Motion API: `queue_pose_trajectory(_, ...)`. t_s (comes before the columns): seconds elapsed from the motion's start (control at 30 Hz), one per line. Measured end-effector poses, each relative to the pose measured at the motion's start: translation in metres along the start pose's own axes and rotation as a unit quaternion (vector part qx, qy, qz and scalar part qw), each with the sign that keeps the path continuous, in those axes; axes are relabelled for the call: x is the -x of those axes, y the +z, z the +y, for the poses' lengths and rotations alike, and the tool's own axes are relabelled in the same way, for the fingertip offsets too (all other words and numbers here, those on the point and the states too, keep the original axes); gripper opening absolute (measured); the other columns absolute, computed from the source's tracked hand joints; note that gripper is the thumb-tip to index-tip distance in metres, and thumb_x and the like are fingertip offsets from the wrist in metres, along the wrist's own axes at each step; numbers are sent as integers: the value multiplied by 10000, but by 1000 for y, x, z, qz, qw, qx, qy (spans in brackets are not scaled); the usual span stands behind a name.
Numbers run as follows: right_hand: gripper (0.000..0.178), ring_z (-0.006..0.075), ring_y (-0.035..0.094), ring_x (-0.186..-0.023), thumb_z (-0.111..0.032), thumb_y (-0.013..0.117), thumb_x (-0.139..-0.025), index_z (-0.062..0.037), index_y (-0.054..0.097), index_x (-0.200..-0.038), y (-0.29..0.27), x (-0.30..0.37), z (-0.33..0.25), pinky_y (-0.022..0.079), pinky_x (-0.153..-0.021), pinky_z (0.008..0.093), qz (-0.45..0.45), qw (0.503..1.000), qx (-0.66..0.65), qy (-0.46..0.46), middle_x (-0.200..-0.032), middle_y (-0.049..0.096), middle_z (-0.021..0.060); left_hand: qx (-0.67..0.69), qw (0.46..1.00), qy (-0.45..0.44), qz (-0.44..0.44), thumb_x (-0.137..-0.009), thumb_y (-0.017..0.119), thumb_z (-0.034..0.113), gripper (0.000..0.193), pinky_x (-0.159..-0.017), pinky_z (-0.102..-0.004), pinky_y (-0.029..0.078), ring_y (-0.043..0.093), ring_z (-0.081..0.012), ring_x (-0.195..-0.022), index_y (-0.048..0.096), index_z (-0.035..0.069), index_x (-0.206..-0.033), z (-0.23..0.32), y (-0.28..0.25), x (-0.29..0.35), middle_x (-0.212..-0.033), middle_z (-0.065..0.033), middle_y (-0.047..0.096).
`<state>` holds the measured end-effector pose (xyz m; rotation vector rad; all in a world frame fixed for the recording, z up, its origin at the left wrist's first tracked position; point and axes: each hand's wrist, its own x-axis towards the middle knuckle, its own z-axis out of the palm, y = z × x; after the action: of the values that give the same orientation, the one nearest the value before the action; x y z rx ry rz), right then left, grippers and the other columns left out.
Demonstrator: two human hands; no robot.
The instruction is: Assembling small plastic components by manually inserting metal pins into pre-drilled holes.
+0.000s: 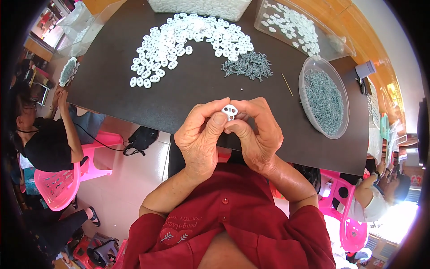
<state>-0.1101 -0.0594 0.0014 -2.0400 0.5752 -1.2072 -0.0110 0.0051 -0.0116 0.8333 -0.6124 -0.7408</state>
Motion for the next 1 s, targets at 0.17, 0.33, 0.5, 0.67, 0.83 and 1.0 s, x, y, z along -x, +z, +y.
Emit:
queue_pose_trajectory(0.17,248,128,541,-710,43,690,-755,21,618,-991,1,-1,2,451,-596,230,12,1000,15,-24,-812,597,69,-12,1000,25,-14,-911,587,85,209,-781,-222,444,551,-91,-849,616,-44,-1072,-2,-2,1,-952,-52,607)
queue_pose_trajectory(0.33,277,166,540,-688,37,705,-723,17,616,-985,2,-4,1,440,-579,260,23,996,53,-68,-781,609,69,0,1000,22,-20,-908,594,94,200,-761,-210,429,532,-77,-820,621,-41,-1053,-1,-2,-1,-923,-32,597)
queue_pose_trajectory(0.5,283,177,538,-682,24,710,-720,14,615,-986,7,-3,3,439,-577,270,55,990,66,-115,-776,609,67,33,999,23,-16,-907,596,100,180,-745,-205,421,517,-65,-800,620,-31,-1029,-2,1,1,-898,-15,589)
queue_pose_trajectory(0.67,266,176,534,-683,9,701,-744,10,608,-992,11,1,3,442,-582,268,58,991,67,-99,-803,609,70,18,999,27,1,-913,591,114,183,-745,-203,421,512,-66,-805,612,-21,-1034,-4,2,4,-898,-13,578)
queue_pose_trajectory(0.83,279,202,516,-661,-33,720,-697,-2,604,-948,16,2,3,427,-561,293,90,990,68,-88,-797,595,73,5,999,37,-8,-919,582,118,187,-746,-206,421,511,-69,-810,608,-23,-1039,-4,2,3,-892,-14,572)
queue_pose_trajectory(1.0,244,188,510,-667,-36,689,-753,5,590,-973,18,5,3,420,-563,280,89,988,81,-96,-811,585,72,-7,999,52,-7,-929,568,122,192,-733,-204,413,495,-66,-787,603,-25,-1048,-5,2,5,-865,-9,557)
